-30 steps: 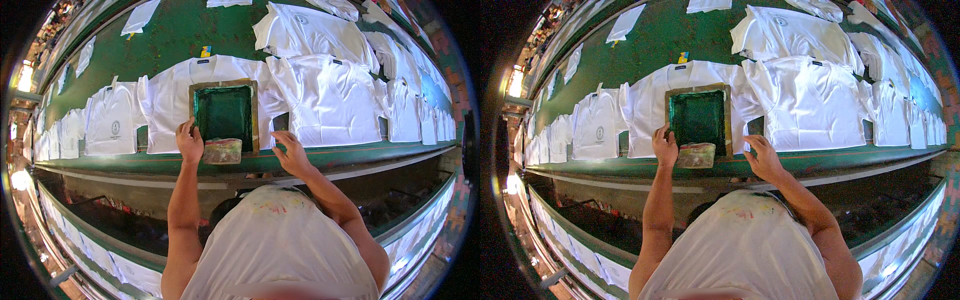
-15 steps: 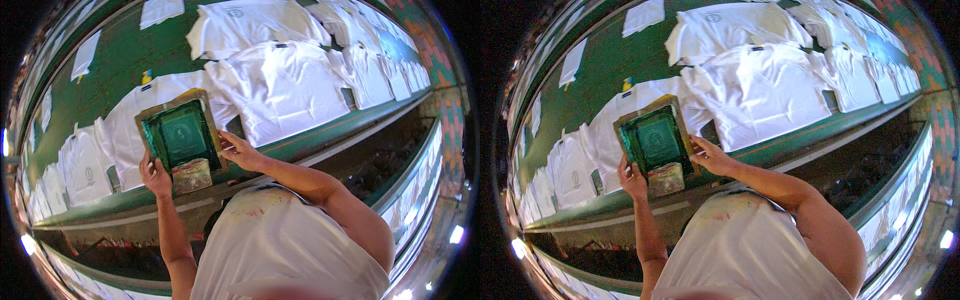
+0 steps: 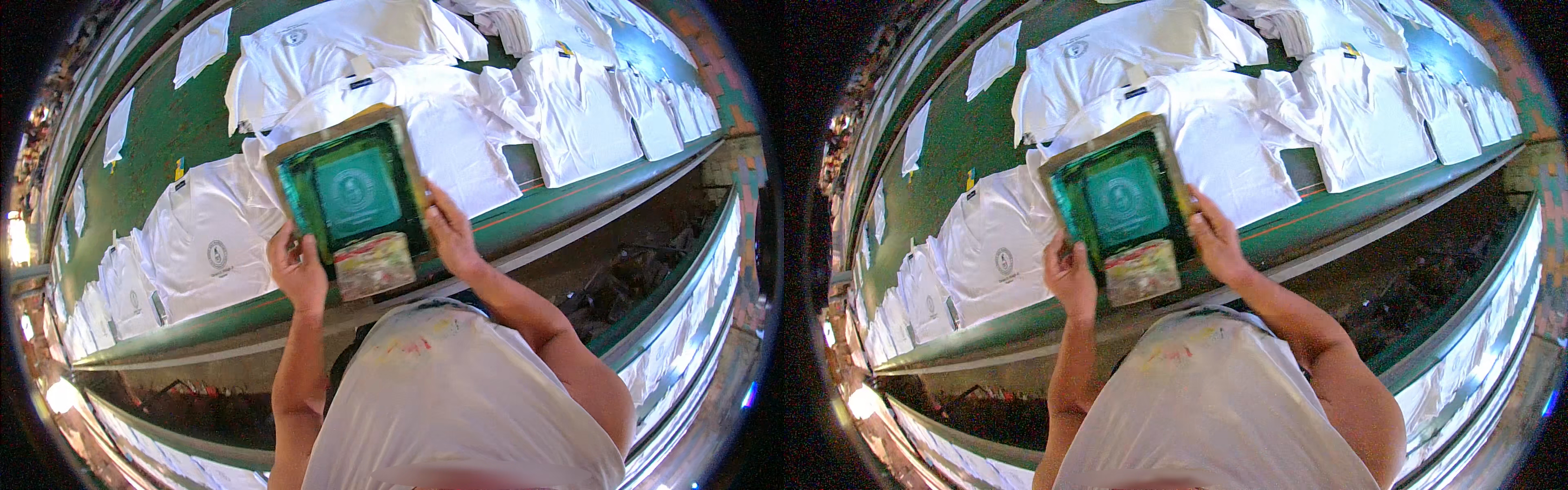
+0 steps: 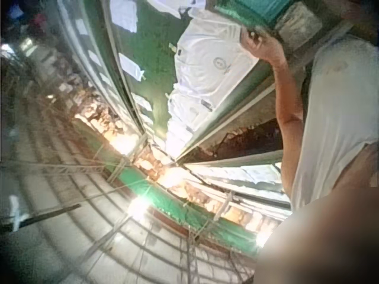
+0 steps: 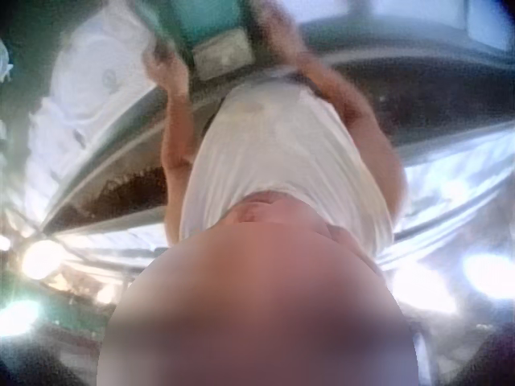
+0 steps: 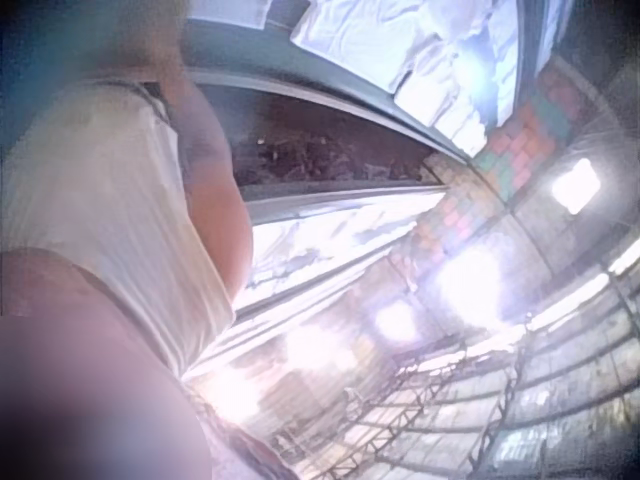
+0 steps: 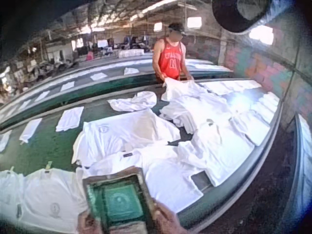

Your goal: The person uses a squeegee to press green ink through a screen-printing frame onto a series of white t-shirts laid out on a green table. The person repeatedly moves the frame to the next shirt and repeats the squeegee stroke to apply the design.

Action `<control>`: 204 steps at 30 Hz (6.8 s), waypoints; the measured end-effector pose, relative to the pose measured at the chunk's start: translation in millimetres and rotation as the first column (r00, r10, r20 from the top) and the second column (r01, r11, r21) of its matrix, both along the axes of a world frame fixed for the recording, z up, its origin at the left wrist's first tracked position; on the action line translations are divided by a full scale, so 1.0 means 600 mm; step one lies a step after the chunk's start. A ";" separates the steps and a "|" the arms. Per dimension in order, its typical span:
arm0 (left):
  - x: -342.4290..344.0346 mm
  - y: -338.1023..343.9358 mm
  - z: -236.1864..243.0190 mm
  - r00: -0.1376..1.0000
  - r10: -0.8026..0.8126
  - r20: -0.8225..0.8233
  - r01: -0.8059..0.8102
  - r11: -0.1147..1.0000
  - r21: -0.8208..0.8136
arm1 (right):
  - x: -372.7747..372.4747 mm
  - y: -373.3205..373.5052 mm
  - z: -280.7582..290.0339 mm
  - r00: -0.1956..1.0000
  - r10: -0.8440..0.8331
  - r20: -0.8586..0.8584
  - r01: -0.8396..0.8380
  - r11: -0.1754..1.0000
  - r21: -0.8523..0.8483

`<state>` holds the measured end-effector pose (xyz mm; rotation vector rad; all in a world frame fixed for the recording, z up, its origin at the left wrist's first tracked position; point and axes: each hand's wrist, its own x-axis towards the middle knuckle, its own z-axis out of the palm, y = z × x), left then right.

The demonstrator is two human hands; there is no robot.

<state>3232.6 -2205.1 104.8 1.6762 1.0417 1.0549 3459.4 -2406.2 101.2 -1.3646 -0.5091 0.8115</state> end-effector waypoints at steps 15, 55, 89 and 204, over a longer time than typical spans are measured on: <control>0.333 -0.154 -0.060 0.440 -0.421 -0.793 0.809 0.569 0.147 | 0.337 -0.383 0.000 0.870 -0.483 0.098 0.488 0.872 -0.041; 0.256 -0.175 -0.083 0.985 -0.167 0.047 0.168 0.985 -0.024 | 0.258 -0.163 -0.084 0.935 -0.211 0.284 0.270 0.944 -0.190; 0.256 -0.141 -0.135 0.995 -0.101 0.009 0.102 0.992 -0.069 | 0.271 -0.151 -0.098 0.829 -0.008 0.559 0.141 0.971 -0.195; 0.386 0.042 0.085 0.143 -0.249 -0.958 0.586 0.801 -0.120 | 0.264 -0.091 0.065 -0.134 0.514 0.847 -0.494 0.706 -0.507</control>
